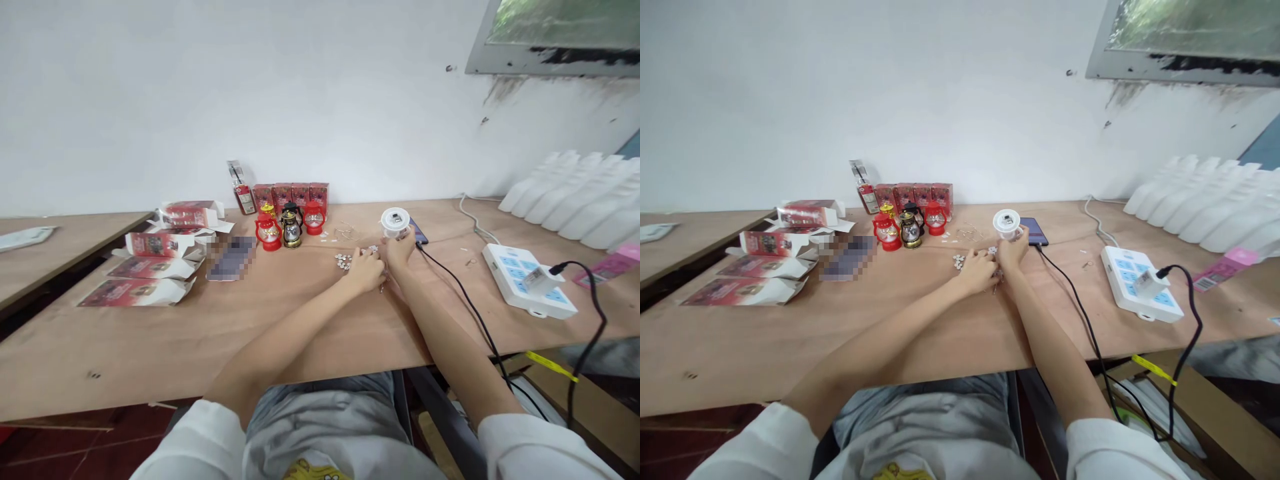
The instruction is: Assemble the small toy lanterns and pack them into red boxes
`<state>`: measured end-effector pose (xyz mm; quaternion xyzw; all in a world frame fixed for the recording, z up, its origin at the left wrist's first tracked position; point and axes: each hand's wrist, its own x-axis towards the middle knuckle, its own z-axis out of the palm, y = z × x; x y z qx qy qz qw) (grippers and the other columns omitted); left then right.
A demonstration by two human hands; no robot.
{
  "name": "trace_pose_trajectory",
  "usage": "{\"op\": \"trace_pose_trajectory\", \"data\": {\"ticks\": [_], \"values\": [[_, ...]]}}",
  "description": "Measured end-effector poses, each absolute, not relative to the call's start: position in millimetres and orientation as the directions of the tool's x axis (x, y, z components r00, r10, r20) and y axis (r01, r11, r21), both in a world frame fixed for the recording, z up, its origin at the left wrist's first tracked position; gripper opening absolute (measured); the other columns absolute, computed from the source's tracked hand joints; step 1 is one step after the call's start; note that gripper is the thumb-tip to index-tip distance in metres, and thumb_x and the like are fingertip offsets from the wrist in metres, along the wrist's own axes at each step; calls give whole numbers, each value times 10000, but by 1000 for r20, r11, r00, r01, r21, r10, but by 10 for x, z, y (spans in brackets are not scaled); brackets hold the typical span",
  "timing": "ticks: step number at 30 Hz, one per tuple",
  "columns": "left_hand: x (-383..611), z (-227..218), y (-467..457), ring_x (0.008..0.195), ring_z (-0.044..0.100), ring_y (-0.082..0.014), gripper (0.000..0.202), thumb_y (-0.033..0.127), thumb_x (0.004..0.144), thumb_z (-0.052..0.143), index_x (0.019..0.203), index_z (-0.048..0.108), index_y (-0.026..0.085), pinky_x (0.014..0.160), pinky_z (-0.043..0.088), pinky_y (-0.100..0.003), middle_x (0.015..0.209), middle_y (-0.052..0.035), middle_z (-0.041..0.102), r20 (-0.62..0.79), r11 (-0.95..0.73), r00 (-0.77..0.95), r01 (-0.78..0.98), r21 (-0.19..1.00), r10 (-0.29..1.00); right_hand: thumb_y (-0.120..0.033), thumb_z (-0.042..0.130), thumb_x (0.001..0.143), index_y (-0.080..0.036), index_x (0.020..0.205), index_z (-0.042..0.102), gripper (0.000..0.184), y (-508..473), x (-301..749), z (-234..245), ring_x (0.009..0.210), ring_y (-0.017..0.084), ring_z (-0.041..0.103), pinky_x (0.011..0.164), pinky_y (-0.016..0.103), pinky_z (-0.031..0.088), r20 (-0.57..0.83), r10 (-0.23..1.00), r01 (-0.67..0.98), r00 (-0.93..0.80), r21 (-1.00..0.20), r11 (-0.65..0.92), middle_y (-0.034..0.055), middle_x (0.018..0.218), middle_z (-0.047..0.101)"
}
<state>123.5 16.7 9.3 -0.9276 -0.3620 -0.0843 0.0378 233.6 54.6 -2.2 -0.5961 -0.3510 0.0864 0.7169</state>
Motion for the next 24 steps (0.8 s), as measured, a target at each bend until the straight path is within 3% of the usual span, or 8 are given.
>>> {"op": "trace_pose_trajectory", "data": {"ticks": [4,7,18,24], "values": [[1380,90,171,1093,547,-271,260,168,882,419,966,661,128,961,326,-487,1078,-130,648,97,-664,657,745,68,747,-113,561,500,-205,848,463,373,538,2327,9,729,155,527,711,292,428,415,531,305,739,-909,284,2,838,600],[1385,103,199,1091,551,-275,235,148,851,456,954,666,159,946,351,-507,1094,-120,642,62,-634,631,767,103,774,-112,562,504,-201,843,475,362,551,2327,-6,743,155,533,720,293,432,423,541,303,727,-904,301,5,853,602],[1315,155,242,1165,485,-323,262,195,873,430,1048,624,166,942,368,-540,1204,-144,578,-18,-625,640,756,195,768,-165,593,527,-195,906,478,397,575,2340,-47,753,159,545,728,302,446,459,540,311,705,-885,346,19,876,602],[1142,152,280,1164,480,-302,281,378,805,604,1018,634,199,912,423,-444,1181,-94,580,-62,-679,703,702,215,708,-142,548,539,-190,920,490,388,547,2360,9,826,171,547,757,303,448,434,520,289,735,-895,339,37,908,604]]}}
